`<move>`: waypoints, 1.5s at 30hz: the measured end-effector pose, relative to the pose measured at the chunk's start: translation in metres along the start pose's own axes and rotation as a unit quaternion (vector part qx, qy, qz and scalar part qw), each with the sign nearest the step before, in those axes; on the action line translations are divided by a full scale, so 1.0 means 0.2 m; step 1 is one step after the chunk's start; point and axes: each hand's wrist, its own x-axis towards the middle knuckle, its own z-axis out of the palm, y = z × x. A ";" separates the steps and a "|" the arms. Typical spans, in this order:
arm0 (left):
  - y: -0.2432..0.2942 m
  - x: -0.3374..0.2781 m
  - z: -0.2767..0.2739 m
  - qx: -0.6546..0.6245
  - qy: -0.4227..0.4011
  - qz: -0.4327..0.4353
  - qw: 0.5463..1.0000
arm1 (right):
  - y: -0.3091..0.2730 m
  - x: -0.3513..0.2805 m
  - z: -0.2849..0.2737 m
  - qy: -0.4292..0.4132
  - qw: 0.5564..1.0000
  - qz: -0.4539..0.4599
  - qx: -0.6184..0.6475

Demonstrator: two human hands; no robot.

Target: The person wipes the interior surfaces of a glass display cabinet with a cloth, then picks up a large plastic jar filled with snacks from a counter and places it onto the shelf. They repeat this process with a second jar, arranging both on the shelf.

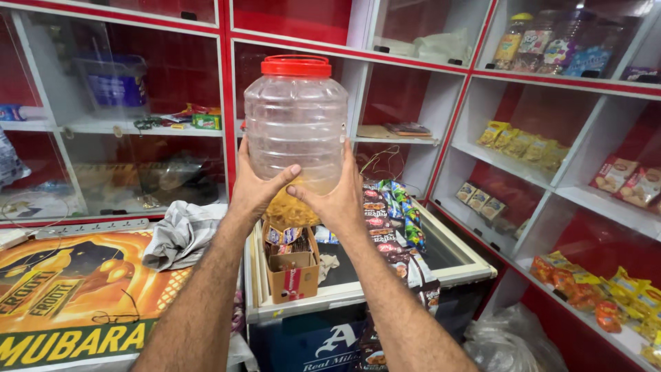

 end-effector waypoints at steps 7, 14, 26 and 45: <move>-0.04 -0.01 0.07 0.023 0.020 -0.021 0.999 | 0.14 -0.02 -0.07 -0.004 0.998 0.008 0.060; -0.05 -0.04 0.07 0.079 0.064 -0.075 0.992 | 0.12 -0.02 -0.09 -0.007 0.997 0.061 0.056; 0.06 0.01 0.13 0.032 0.110 -0.123 0.986 | 0.02 0.05 -0.11 -0.010 0.995 0.053 0.089; 0.21 -0.02 -0.04 0.042 0.081 -0.104 0.990 | -0.19 -0.02 -0.06 0.030 0.994 0.075 0.073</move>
